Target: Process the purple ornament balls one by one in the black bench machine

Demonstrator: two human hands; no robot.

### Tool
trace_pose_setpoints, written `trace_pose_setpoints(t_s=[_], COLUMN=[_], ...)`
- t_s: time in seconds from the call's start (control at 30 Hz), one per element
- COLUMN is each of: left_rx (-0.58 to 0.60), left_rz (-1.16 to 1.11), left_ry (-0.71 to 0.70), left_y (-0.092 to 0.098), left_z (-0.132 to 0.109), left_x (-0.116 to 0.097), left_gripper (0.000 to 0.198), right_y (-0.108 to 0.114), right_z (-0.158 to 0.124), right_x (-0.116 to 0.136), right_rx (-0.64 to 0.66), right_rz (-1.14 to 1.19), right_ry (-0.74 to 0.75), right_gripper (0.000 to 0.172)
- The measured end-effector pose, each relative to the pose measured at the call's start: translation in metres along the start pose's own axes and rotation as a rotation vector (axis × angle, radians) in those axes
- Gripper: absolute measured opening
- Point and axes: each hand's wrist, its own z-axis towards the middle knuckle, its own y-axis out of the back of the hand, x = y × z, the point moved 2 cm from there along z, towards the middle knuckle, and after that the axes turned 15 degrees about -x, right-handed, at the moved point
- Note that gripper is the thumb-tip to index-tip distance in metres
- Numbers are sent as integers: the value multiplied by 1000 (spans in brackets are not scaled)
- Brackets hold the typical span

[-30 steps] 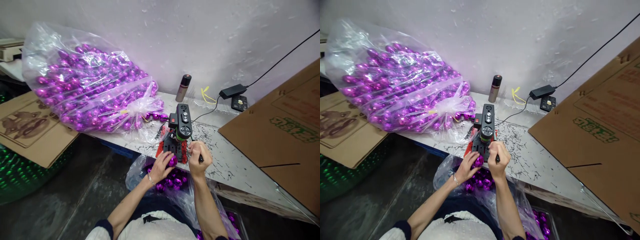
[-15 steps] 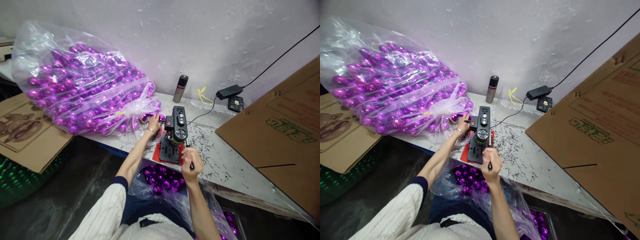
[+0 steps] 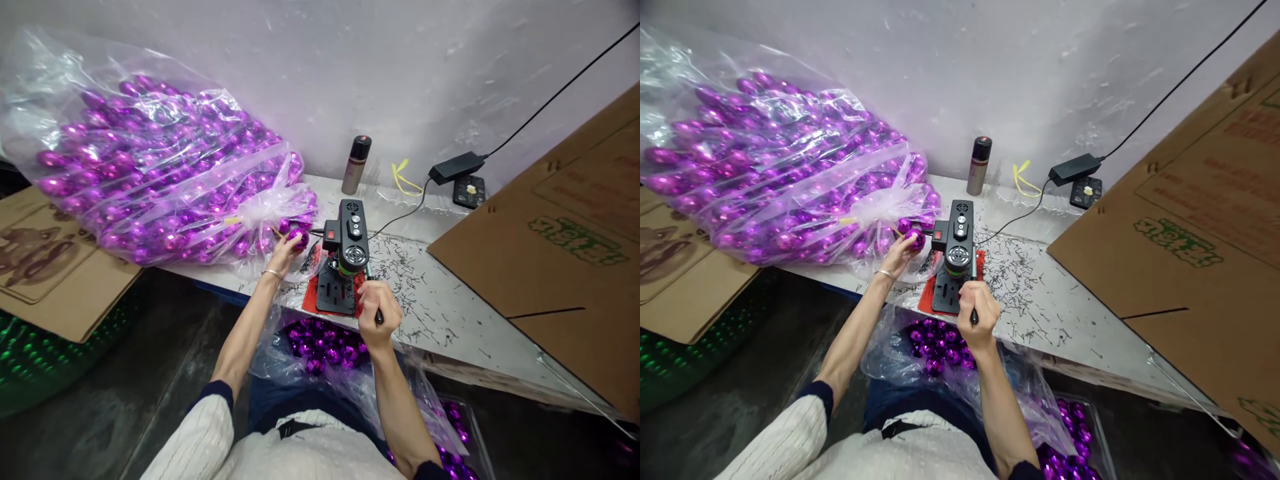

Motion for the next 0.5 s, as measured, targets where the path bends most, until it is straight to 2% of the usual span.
trace_pose_setpoints(t_s=[0.03, 0.1, 0.17, 0.23, 0.3, 0.37, 0.5], left_rx=[19, 53, 80, 97, 86, 70, 61], left_rz=[-102, -176, -162, -86, 14, 120, 372], left_ry=[88, 164, 170, 133, 32, -136, -500], left_y=[10, 23, 26, 19, 8, -4, -18], left_z=[-14, -43, -69, -88, -99, -103, -102], left_x=[4, 17, 35, 56, 75, 88, 96], left_gripper=[41, 40, 40, 42, 46, 53, 58], right_y=[-1, -3, -5, -6, -5, -4, -2], right_z=[2, 8, 14, 20, 23, 24, 20], right_x=[0, 0, 1, 2, 3, 4, 3], right_rx=[-11, -34, -37, -23, -2, 17, 38], right_rz=[1, 5, 3, -10, -34, -53, -55], right_ry=[-12, -41, -63, -66, -66, -67, -46], right_gripper=[29, 29, 29, 30, 32, 32, 29])
